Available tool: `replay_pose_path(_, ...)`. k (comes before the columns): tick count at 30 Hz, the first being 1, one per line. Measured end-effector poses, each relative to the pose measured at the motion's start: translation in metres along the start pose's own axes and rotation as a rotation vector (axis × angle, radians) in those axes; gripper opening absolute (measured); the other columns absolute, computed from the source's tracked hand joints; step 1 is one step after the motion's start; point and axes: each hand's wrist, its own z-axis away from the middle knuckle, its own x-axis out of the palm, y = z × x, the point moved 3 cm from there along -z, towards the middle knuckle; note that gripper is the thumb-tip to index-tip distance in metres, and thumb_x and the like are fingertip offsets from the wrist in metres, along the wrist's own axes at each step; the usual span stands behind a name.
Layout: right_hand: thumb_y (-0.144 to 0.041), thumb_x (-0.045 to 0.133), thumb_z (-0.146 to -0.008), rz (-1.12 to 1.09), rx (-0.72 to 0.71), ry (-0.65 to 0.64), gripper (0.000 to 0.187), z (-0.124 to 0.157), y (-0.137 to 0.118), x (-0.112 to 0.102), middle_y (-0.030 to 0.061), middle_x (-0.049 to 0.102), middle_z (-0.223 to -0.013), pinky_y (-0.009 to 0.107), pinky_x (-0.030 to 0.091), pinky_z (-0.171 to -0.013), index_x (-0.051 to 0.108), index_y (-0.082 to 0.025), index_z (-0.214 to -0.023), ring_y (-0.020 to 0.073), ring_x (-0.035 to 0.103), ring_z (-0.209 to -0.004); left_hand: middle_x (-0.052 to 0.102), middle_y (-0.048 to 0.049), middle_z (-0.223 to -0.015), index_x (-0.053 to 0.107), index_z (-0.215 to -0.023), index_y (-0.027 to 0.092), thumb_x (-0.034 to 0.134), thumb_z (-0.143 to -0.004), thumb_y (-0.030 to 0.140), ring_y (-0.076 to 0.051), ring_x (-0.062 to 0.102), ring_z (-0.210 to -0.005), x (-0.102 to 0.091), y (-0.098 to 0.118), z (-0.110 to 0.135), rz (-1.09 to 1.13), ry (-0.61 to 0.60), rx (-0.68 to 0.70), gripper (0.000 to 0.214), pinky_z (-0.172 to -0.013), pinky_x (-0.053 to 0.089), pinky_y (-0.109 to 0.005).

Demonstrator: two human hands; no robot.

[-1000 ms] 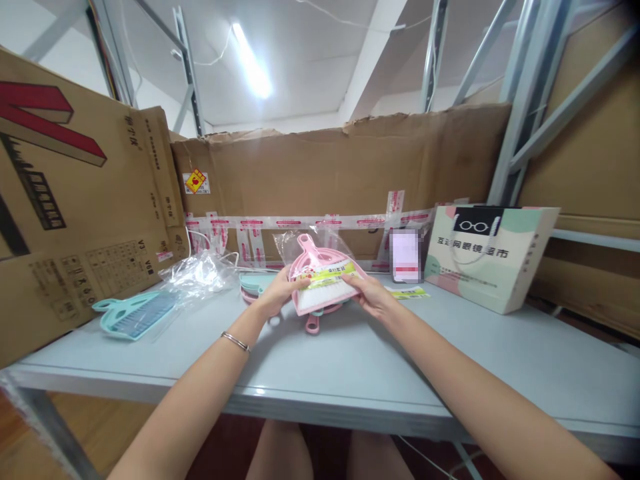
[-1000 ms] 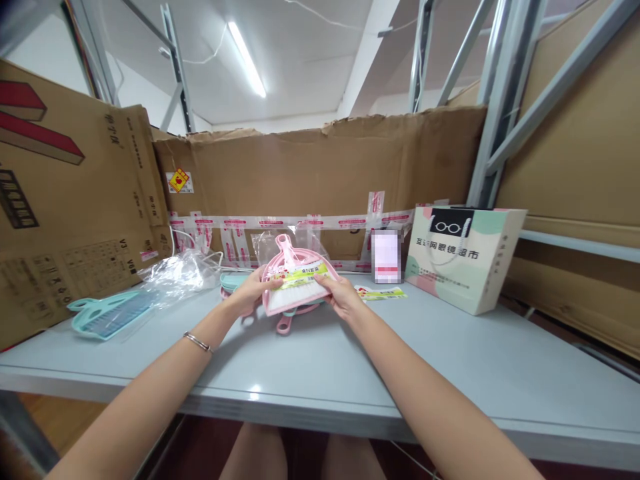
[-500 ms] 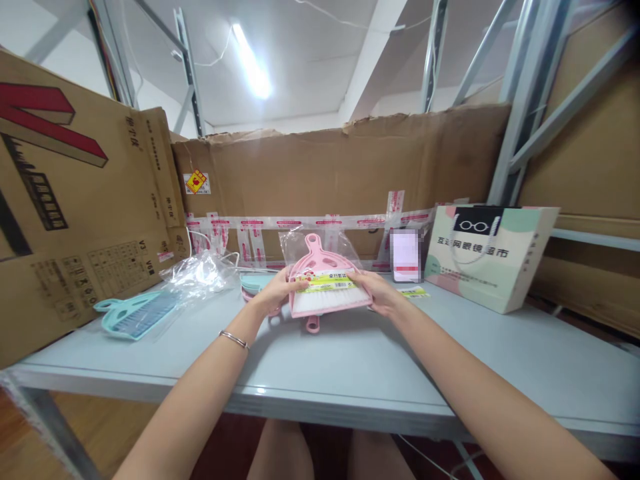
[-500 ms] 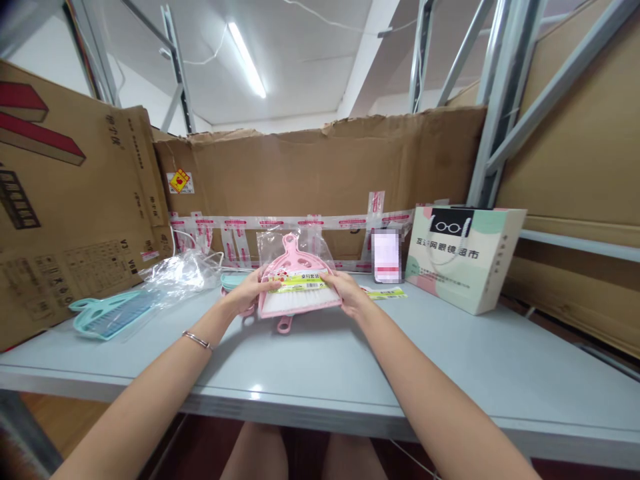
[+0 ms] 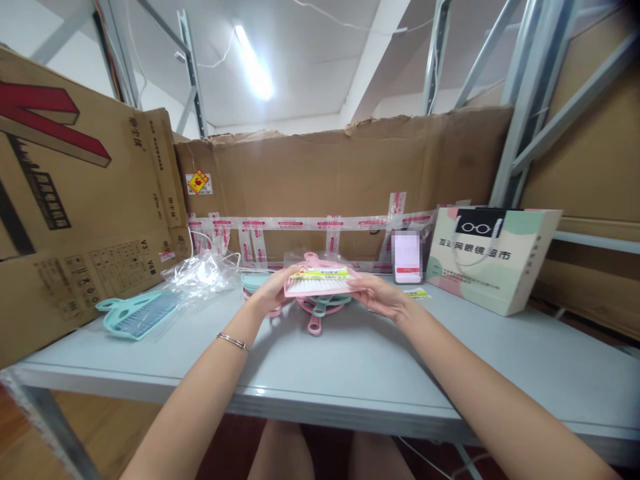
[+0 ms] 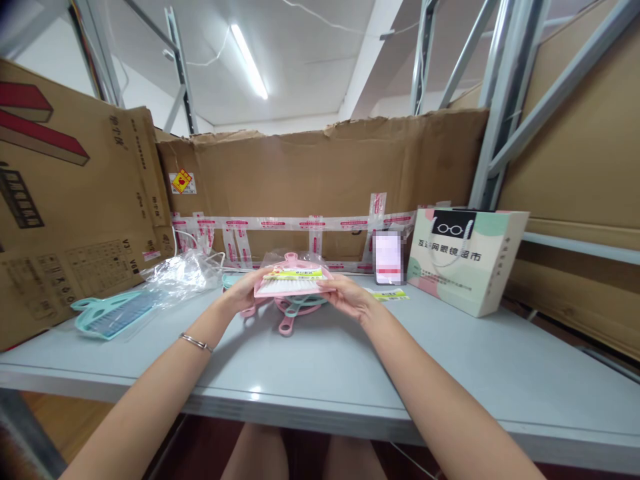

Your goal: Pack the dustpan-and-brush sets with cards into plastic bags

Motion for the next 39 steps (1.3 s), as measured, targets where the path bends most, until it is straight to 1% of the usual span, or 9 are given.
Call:
replay_pose_path(8,0.005,0.051,-0.076,-0.053,-0.002,0.321,0.018,-0.012,0.01,-0.012,0.0041,0.068,-0.07,0.011,0.055,-0.063,0.063,-0.009,-0.072,0.0076,0.065,-0.063,0.066,-0.0131,-0.101,0.06,-0.099,0.008,0.071,-0.058,0.005,-0.018,0.063,-0.092,0.006,0.007,0.008,0.01,-0.186,0.182,0.042,-0.082,0.049,-0.023)
replay_pose_path(13,-0.008,0.059,-0.078,0.035,-0.053,0.434,0.015,-0.011,0.016,-0.008,0.0062,0.067,-0.058,0.012,0.055,-0.054,0.062,-0.008,-0.063,0.0089,0.063,-0.052,0.069,-0.0119,-0.09,0.063,-0.092,0.009,0.078,-0.054,0.016,-0.021,0.065,-0.083,0.001,-0.007,-0.002,-0.016,-0.001,0.259,0.043,-0.08,0.051,-0.031)
replay_pose_path(16,-0.019,0.062,-0.078,0.154,-0.046,0.476,0.025,-0.008,0.018,-0.003,0.0046,0.062,-0.046,0.012,0.048,-0.039,0.058,-0.011,-0.055,0.008,0.057,-0.039,0.07,-0.0101,-0.079,0.065,-0.084,0.009,0.078,-0.055,0.024,-0.02,0.066,-0.074,-0.002,-0.012,-0.004,-0.057,0.181,0.254,0.035,-0.071,0.052,-0.03)
replay_pose_path(18,-0.022,0.061,-0.079,0.18,-0.058,0.493,0.029,-0.007,0.018,-0.001,0.0027,0.06,-0.043,0.012,0.044,-0.035,0.056,-0.012,-0.052,0.0069,0.054,-0.035,0.07,-0.01,-0.079,0.065,-0.084,0.009,0.077,-0.058,0.028,-0.019,0.065,-0.071,-0.002,-0.011,-0.003,-0.074,0.213,0.24,0.034,-0.067,0.052,-0.027)
replay_pose_path(22,-0.024,0.058,-0.081,0.148,-0.107,0.546,0.031,-0.007,0.013,-0.006,0.0004,0.058,-0.04,0.012,0.041,-0.034,0.053,-0.013,-0.052,0.0055,0.052,-0.033,0.067,-0.01,-0.098,0.062,-0.095,0.013,0.074,-0.063,0.025,-0.015,0.064,-0.083,0.006,-0.005,0.002,-0.047,-0.021,0.212,0.036,-0.074,0.052,-0.023)
replay_pose_path(25,-0.025,0.057,-0.082,0.162,-0.121,0.537,0.031,-0.009,0.011,-0.011,-0.0009,0.056,-0.038,0.011,0.038,-0.033,0.053,-0.013,-0.054,0.0043,0.049,-0.031,0.067,-0.0083,-0.098,0.059,-0.096,0.014,0.076,-0.058,0.012,-0.013,0.064,-0.083,0.006,-0.004,0.003,0.009,-0.074,0.21,0.042,-0.077,0.051,-0.021)
replay_pose_path(33,-0.033,0.062,-0.077,0.233,-0.149,0.422,0.024,-0.009,0.011,-0.01,0.0027,0.064,-0.052,0.015,0.048,-0.043,0.059,-0.013,-0.064,0.0082,0.058,-0.043,0.063,-0.003,-0.064,0.053,-0.084,0.011,0.071,-0.064,0.011,-0.008,0.06,-0.054,0.002,-0.002,0.0,-0.039,0.117,0.225,0.026,-0.053,0.048,-0.016)
replay_pose_path(36,-0.021,0.064,-0.076,0.127,-0.114,0.303,0.008,-0.009,0.013,-0.004,0.004,0.071,-0.078,0.018,0.055,-0.059,0.063,-0.014,-0.08,0.011,0.066,-0.064,0.063,-0.0021,-0.066,0.051,-0.088,0.012,0.07,-0.065,0.012,-0.009,0.061,-0.055,0.001,-0.002,0.001,-0.036,0.133,0.246,0.031,-0.056,0.049,-0.018)
replay_pose_path(39,-0.005,0.062,-0.073,0.014,-0.109,0.237,0.014,-0.012,0.015,-0.003,0.0032,0.07,-0.084,0.018,0.056,-0.067,0.063,-0.013,-0.085,0.0109,0.067,-0.072,0.063,-0.0015,-0.069,0.048,-0.1,0.014,0.07,-0.065,0.015,-0.01,0.062,-0.056,0.0,-0.006,-0.001,-0.102,0.091,0.268,0.042,-0.056,0.05,-0.021)
